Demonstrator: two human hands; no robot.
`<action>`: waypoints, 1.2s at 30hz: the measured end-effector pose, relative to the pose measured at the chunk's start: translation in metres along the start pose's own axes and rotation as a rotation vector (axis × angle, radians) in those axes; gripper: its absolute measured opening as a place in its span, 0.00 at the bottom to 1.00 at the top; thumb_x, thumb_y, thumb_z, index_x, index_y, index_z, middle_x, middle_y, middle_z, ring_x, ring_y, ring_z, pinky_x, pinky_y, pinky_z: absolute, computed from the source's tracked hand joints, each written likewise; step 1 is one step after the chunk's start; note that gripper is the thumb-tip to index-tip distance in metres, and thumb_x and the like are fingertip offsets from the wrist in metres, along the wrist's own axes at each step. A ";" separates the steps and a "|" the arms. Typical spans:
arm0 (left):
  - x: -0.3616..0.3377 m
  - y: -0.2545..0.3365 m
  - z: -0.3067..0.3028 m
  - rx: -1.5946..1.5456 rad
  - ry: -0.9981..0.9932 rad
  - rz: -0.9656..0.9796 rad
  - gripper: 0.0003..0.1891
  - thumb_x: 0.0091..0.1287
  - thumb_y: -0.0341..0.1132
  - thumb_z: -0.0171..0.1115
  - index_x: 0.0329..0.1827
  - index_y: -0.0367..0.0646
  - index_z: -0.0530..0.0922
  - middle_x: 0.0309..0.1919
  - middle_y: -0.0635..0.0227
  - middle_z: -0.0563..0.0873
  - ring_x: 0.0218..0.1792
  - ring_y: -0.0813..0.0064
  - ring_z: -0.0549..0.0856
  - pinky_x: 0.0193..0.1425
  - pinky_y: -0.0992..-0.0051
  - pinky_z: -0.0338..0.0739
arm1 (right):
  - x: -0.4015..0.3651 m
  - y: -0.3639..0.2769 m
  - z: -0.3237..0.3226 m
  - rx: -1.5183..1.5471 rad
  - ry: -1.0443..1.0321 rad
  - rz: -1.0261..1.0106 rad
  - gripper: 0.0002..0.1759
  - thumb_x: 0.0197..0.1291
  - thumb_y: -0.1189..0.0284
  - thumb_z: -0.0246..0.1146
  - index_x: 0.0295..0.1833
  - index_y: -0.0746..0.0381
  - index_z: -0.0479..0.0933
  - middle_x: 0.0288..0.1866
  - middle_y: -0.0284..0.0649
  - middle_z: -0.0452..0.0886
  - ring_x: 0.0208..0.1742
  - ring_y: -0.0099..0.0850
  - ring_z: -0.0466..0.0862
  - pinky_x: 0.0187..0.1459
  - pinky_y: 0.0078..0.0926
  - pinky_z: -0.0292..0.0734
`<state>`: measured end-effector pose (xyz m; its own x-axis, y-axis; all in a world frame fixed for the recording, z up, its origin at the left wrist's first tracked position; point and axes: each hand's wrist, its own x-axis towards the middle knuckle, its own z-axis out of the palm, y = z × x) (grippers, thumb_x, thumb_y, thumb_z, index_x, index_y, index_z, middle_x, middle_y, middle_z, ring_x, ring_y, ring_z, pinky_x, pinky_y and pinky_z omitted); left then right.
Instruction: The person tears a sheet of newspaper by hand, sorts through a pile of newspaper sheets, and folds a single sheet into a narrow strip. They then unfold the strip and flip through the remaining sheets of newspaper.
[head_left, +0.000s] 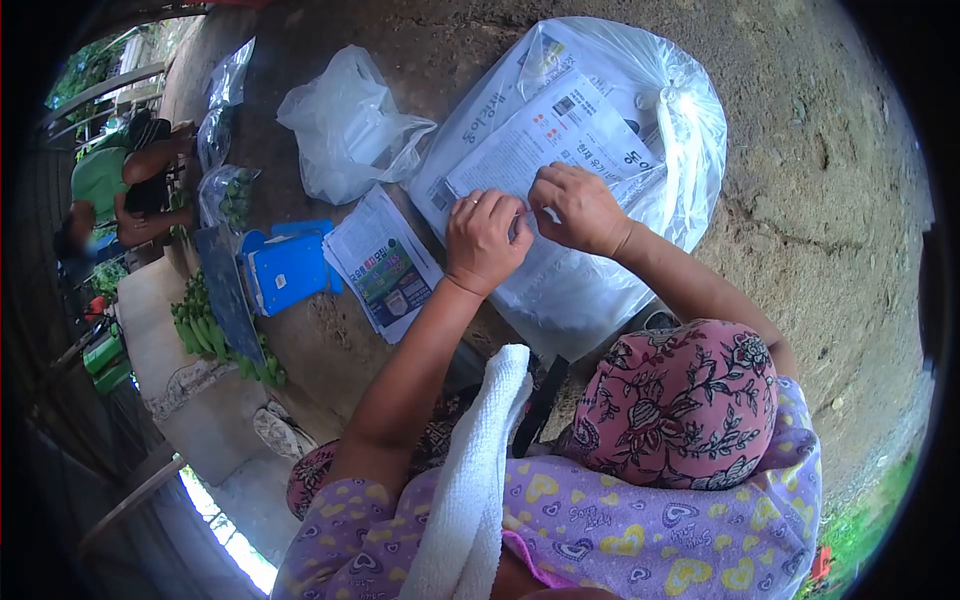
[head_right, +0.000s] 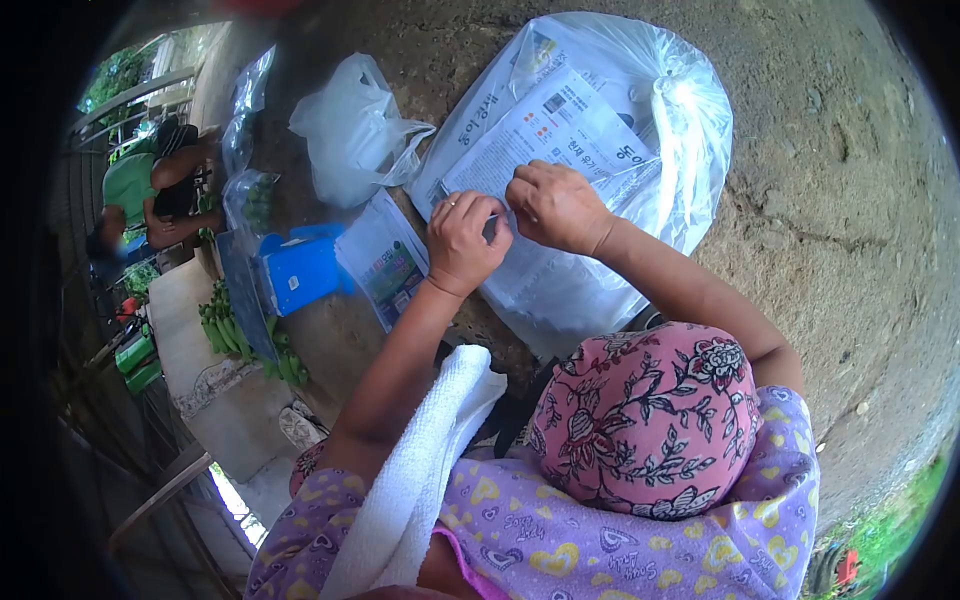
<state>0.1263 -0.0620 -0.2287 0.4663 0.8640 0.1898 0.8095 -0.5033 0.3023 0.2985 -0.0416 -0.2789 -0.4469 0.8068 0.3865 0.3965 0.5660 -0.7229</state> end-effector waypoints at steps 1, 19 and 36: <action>0.005 0.000 -0.007 -0.031 0.018 0.010 0.05 0.50 0.29 0.62 0.29 0.44 0.75 0.29 0.66 0.80 0.33 0.61 0.80 0.40 0.64 0.74 | 0.004 -0.001 -0.006 0.028 0.005 0.025 0.08 0.41 0.75 0.62 0.27 0.59 0.69 0.29 0.37 0.73 0.34 0.37 0.77 0.34 0.35 0.73; 0.063 0.036 -0.093 -0.524 0.192 -0.039 0.05 0.57 0.27 0.66 0.33 0.37 0.78 0.30 0.61 0.83 0.31 0.66 0.82 0.37 0.72 0.76 | 0.060 -0.051 -0.090 0.433 0.142 0.032 0.08 0.42 0.74 0.62 0.30 0.62 0.72 0.27 0.42 0.75 0.29 0.41 0.78 0.31 0.35 0.73; 0.071 0.048 -0.163 -0.136 0.440 0.257 0.08 0.63 0.35 0.64 0.35 0.41 0.75 0.28 0.66 0.79 0.29 0.68 0.77 0.33 0.73 0.71 | 0.085 -0.083 -0.125 0.431 0.230 -0.192 0.06 0.38 0.77 0.59 0.27 0.63 0.71 0.25 0.41 0.74 0.30 0.44 0.78 0.31 0.37 0.73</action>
<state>0.1398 -0.0264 -0.0482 0.4266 0.6400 0.6391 0.6210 -0.7210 0.3074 0.3275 0.0014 -0.1147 -0.2724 0.7390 0.6161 -0.0631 0.6253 -0.7779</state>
